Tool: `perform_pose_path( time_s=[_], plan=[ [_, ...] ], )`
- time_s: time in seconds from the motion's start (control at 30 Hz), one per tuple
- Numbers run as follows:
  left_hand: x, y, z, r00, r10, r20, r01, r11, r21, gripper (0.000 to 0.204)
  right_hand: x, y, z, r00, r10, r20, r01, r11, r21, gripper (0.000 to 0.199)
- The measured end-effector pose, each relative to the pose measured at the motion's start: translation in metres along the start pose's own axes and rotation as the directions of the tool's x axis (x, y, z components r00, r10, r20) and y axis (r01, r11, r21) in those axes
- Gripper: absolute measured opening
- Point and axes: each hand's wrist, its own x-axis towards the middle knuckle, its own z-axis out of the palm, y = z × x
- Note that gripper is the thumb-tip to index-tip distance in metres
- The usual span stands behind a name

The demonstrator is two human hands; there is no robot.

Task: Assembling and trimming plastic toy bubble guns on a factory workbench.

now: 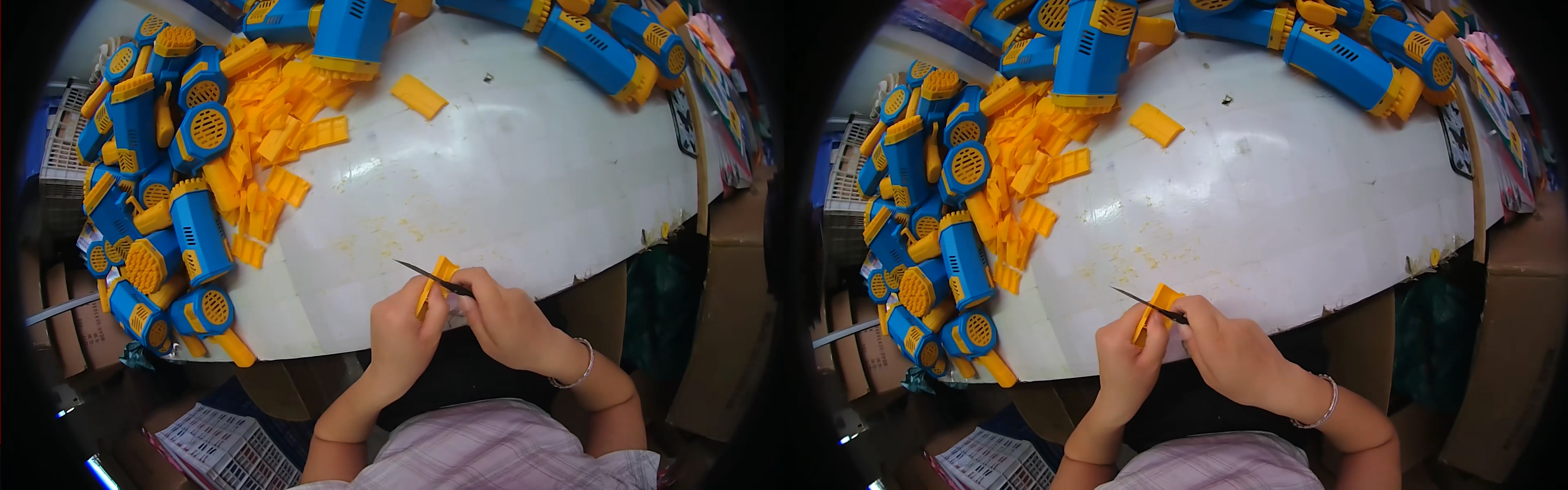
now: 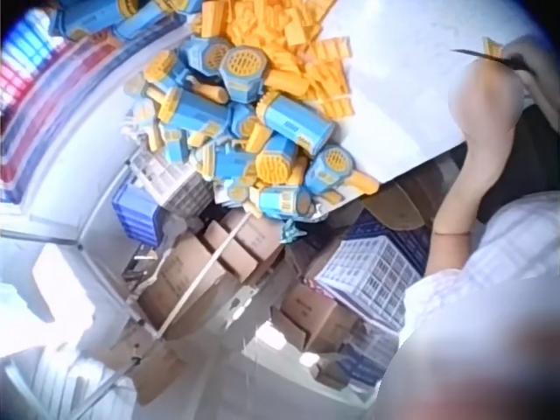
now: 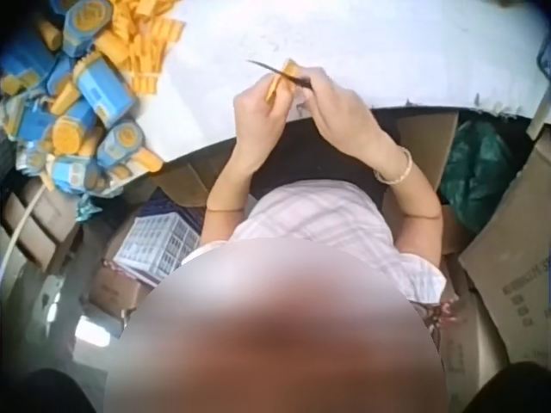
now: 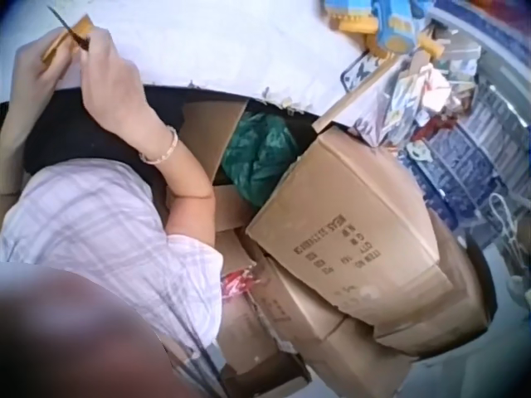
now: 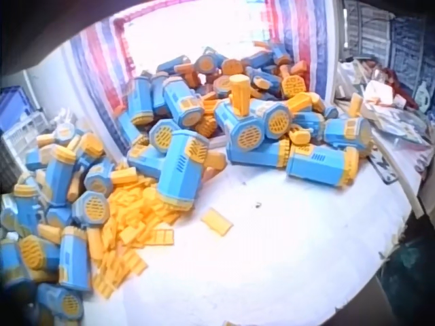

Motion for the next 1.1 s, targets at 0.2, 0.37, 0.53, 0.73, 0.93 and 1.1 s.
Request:
perform_pose_path(
  time_s=[0.2, 0.37, 0.53, 0.73, 0.93, 1.1],
  plan=[
    [0.003, 0.002, 0.001, 0.999, 0.025, -0.03, -0.024, 0.999, 0.038, 0.01, 0.01, 0.0, 0.002, 0.998, -0.061, -0.016, 0.056, 0.971, -0.233, 0.012],
    [0.002, 0.0, 0.006, 0.979, 0.193, -0.071, -0.182, 0.975, 0.129, 0.007, 0.03, 0.02, -0.012, 0.982, 0.027, -0.188, -0.079, 0.957, -0.279, 0.012],
    [0.009, 0.003, 0.005, 0.987, 0.158, -0.037, -0.151, 0.977, 0.149, 0.008, 0.021, 0.008, -0.016, 0.989, -0.111, -0.094, 0.082, 0.958, -0.274, 0.015],
    [0.011, 0.008, 0.006, 0.984, 0.171, -0.045, -0.162, 0.975, 0.152, 0.01, 0.019, 0.0, -0.022, 0.995, -0.091, -0.033, 0.075, 0.938, -0.339, 0.018],
    [0.009, 0.011, 0.005, 0.982, 0.184, -0.049, -0.174, 0.971, 0.164, 0.011, 0.015, -0.004, -0.023, 0.993, -0.087, -0.083, 0.062, 0.962, -0.266, 0.015],
    [0.005, 0.011, 0.005, 0.947, 0.308, -0.095, -0.263, 0.907, 0.328, 0.012, 0.01, -0.005, -0.026, 0.994, -0.068, -0.088, 0.039, 0.955, -0.294, 0.018]
  ],
)
